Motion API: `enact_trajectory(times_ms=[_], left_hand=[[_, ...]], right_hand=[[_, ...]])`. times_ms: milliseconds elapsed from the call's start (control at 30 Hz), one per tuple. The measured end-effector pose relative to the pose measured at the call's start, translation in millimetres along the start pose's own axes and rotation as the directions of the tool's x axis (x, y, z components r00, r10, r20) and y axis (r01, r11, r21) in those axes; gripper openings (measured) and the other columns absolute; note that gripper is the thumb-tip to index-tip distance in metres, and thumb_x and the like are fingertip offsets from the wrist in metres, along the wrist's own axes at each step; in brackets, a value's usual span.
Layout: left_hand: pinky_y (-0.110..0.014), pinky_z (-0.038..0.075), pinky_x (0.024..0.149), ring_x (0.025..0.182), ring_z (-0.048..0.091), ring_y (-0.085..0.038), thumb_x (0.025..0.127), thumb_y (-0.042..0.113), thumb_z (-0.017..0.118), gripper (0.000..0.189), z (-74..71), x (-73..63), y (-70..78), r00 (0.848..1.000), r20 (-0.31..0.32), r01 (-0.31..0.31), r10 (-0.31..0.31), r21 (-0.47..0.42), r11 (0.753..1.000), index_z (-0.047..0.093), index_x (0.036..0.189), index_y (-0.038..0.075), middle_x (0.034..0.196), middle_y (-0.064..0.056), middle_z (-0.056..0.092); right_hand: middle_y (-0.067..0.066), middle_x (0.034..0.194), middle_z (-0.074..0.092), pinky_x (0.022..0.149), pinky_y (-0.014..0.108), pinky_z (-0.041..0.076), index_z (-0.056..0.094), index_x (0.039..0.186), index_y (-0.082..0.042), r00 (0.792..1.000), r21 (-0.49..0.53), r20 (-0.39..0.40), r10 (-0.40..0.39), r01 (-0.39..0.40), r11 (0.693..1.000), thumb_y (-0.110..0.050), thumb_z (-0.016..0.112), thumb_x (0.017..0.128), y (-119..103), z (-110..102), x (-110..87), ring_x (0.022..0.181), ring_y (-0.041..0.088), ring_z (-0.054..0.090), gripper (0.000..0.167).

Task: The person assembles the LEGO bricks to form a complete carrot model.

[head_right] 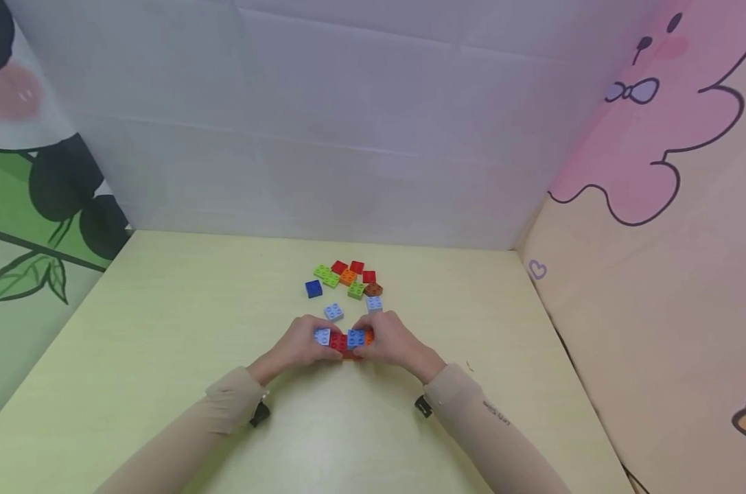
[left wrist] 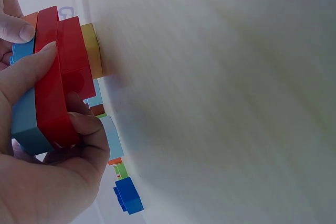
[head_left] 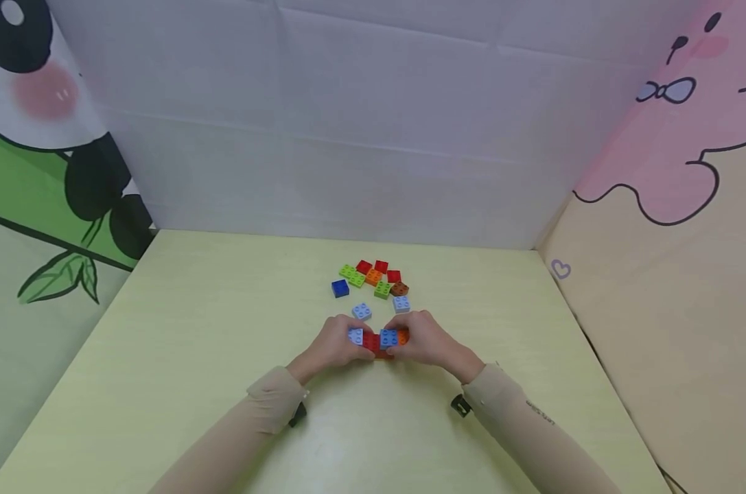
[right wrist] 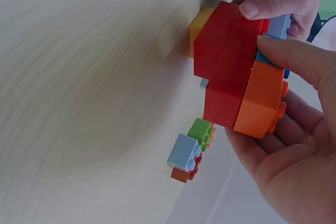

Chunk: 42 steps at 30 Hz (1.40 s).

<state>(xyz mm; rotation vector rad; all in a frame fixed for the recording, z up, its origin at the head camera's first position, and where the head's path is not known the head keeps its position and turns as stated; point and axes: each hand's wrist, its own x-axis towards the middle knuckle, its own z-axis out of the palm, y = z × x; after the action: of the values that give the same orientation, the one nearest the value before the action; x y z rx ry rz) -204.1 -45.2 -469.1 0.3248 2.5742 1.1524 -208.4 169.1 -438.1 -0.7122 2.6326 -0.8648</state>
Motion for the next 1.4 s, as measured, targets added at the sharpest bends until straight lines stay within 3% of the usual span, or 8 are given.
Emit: enact_trajectory(times_ms=[433,733,1133,1400], left_hand=[[-0.037,0.046,0.079,0.098,0.049,-0.023,0.07,0.025,0.086,0.036,-0.4,-0.6,0.9,1.0,0.0,0.01,-0.01,-0.004,1.0,0.073,0.102,0.018,0.104,-0.002,0.056],[-0.036,0.045,0.078,0.097,0.049,-0.022,0.07,0.025,0.087,0.036,-0.1,-0.5,1.4,1.0,0.007,0.003,-0.003,-0.01,1.0,0.073,0.102,0.018,0.103,-0.002,0.056],[-0.038,0.045,0.08,0.099,0.049,-0.023,0.07,0.026,0.087,0.037,-1.0,1.4,3.1,1.0,0.006,0.022,-0.022,0.002,1.0,0.072,0.103,0.019,0.105,-0.002,0.056],[-0.036,0.046,0.076,0.095,0.05,-0.022,0.071,0.029,0.085,0.036,0.1,0.6,1.1,1.0,0.011,-0.006,0.006,0.028,1.0,0.07,0.103,0.02,0.101,0.001,0.057]], right_hand=[[-0.007,0.099,0.062,0.077,0.028,0.047,0.069,0.107,-0.016,0.999,0.035,0.002,0.034,-0.034,0.999,-0.023,0.08,0.079,-1,4,1.5,0.092,0.014,0.052,0.031],[-0.008,0.097,0.06,0.078,0.03,0.046,0.068,0.105,-0.017,0.994,0.106,0.002,0.106,-0.106,0.989,-0.027,0.082,0.077,4,12,3.2,0.092,0.016,0.052,0.033],[-0.006,0.097,0.058,0.077,0.032,0.046,0.069,0.105,-0.017,0.992,0.21,-0.065,0.104,-0.088,0.974,-0.032,0.083,0.074,18,21,2.9,0.094,0.018,0.051,0.037],[-0.005,0.098,0.058,0.074,0.032,0.048,0.07,0.106,-0.019,0.991,0.257,-0.045,0.127,-0.111,0.96,-0.035,0.084,0.073,22,23,3.4,0.094,0.019,0.051,0.039]])
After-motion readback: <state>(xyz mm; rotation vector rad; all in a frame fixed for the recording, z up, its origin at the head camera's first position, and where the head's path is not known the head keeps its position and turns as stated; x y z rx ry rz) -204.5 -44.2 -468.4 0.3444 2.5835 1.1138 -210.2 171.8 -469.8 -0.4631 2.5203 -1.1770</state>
